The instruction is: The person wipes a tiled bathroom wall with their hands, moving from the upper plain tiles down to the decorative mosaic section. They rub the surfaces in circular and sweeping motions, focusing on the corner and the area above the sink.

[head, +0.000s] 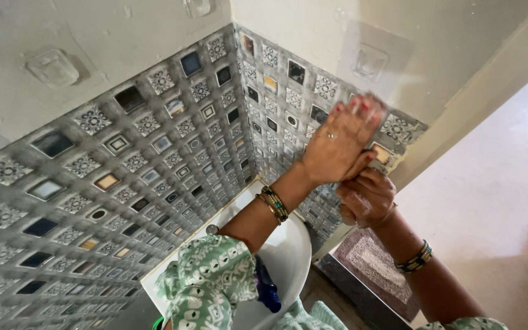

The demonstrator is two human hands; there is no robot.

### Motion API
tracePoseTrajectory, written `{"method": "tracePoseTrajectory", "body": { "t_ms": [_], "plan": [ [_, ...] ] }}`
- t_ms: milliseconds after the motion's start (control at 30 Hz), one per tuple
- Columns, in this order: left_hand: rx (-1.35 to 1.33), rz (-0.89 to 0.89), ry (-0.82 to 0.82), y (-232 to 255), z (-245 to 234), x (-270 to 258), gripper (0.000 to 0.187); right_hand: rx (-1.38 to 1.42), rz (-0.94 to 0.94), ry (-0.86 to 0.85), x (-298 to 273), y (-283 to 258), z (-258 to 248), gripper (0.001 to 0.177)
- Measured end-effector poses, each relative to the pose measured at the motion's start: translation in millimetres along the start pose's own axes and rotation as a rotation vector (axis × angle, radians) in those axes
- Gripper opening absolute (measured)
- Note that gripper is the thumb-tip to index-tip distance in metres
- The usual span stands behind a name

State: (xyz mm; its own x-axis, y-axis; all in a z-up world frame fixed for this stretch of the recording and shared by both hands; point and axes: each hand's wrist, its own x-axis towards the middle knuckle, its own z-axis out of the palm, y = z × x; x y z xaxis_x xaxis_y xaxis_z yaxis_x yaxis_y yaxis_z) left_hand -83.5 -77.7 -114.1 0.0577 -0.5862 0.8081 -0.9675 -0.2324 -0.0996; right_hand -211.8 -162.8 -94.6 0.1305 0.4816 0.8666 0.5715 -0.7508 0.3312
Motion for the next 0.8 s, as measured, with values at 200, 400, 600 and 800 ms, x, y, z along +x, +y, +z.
{"method": "tracePoseTrajectory", "body": {
  "t_ms": [200,400,600,800],
  "plan": [
    [-0.176,-0.127,0.2,9.3,-0.8,3.5,0.068,0.024,0.006,-0.042,-11.3,-0.6,-3.0,0.012],
    [0.159,0.229,-0.004,6.9,-16.8,32.8,0.066,0.049,-0.032,-0.01,-13.1,-0.1,1.5,0.011],
    [0.17,0.178,-0.091,17.7,-0.8,4.7,0.067,0.28,0.05,-0.088,-61.3,-12.3,8.1,0.002],
    [-0.041,0.139,-0.249,19.9,-18.0,-4.3,0.074,0.198,0.198,-0.186,-159.2,-45.8,-6.3,0.012]
  ]
}}
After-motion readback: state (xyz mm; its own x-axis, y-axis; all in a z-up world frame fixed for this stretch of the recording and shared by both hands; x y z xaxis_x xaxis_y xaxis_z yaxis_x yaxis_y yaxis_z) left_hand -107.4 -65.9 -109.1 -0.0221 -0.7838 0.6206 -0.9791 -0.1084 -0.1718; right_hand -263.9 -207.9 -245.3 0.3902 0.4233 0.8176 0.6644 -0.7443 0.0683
